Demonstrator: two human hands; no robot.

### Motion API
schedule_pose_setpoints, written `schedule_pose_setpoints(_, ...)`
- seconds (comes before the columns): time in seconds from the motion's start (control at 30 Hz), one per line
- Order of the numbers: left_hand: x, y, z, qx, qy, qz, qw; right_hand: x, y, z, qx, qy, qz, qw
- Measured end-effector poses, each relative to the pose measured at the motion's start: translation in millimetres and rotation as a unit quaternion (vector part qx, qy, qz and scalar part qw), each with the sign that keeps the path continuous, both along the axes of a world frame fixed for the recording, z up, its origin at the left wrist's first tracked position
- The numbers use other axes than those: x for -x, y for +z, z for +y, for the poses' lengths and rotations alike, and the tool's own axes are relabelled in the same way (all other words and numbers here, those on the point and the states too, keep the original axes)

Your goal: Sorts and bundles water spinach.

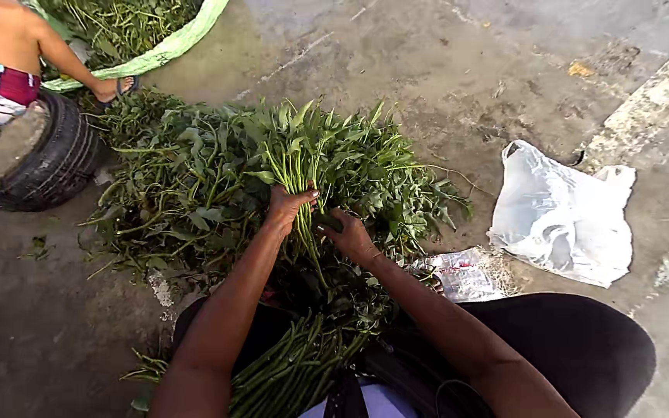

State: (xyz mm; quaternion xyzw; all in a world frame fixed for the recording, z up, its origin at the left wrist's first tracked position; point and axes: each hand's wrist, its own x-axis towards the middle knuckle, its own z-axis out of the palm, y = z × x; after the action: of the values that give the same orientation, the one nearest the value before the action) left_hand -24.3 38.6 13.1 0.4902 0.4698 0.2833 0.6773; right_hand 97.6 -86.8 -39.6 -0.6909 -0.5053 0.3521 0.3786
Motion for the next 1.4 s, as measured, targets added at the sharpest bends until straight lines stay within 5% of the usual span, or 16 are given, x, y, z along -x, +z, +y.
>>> schedule_pose_setpoints(0.13,-3,2,-7,-0.033,-0.019,0.019,0.999,0,3,6,-0.022,-0.064,0.189,0.980)
schedule_pose_setpoints(0.33,-8,-1,-7,-0.064,-0.017,0.017,0.998,25,21,31,-0.026,-0.244,0.510,0.824)
schedule_pose_setpoints(0.4,-8,-2,-3,-0.079,0.000,0.022,0.997,29,15,35,-0.040,-0.261,0.485,0.833)
schedule_pose_setpoints(0.43,-7,-2,0,-0.085,0.007,0.028,0.996,29,11,33,-0.046,-0.236,0.410,0.880)
schedule_pose_setpoints(0.5,-4,-1,1,-0.099,0.023,0.037,0.994,28,8,18,-0.072,-0.147,0.107,0.981)
schedule_pose_setpoints(0.57,-4,3,-1,-0.102,0.033,0.042,0.993,24,6,2,-0.126,-0.055,-0.109,0.985)
schedule_pose_setpoints(0.7,-3,-4,-3,-0.081,0.045,0.021,0.995,6,-15,-21,-0.253,0.041,-0.237,0.937)
schedule_pose_setpoints(0.93,-4,-8,3,-0.005,0.077,-0.001,0.997,0,-21,-80,-0.273,0.226,-0.233,0.906)
schedule_pose_setpoints(1.03,5,5,15,0.001,0.056,-0.019,0.998,-10,-21,-97,-0.026,0.310,-0.227,0.923)
schedule_pose_setpoints(1.1,4,7,11,-0.005,0.028,-0.016,0.999,-29,-8,-82,0.209,0.330,-0.230,0.892)
schedule_pose_setpoints(1.13,4,6,8,-0.006,0.019,-0.010,1.000,-37,-5,-75,0.239,0.306,-0.234,0.891)
schedule_pose_setpoints(1.27,0,1,4,-0.025,-0.005,-0.002,1.000,-48,20,-40,0.085,0.140,-0.091,0.982)
schedule_pose_setpoints(1.4,1,0,2,0.006,-0.010,-0.031,0.999,-9,29,-22,-0.017,0.092,0.093,0.991)
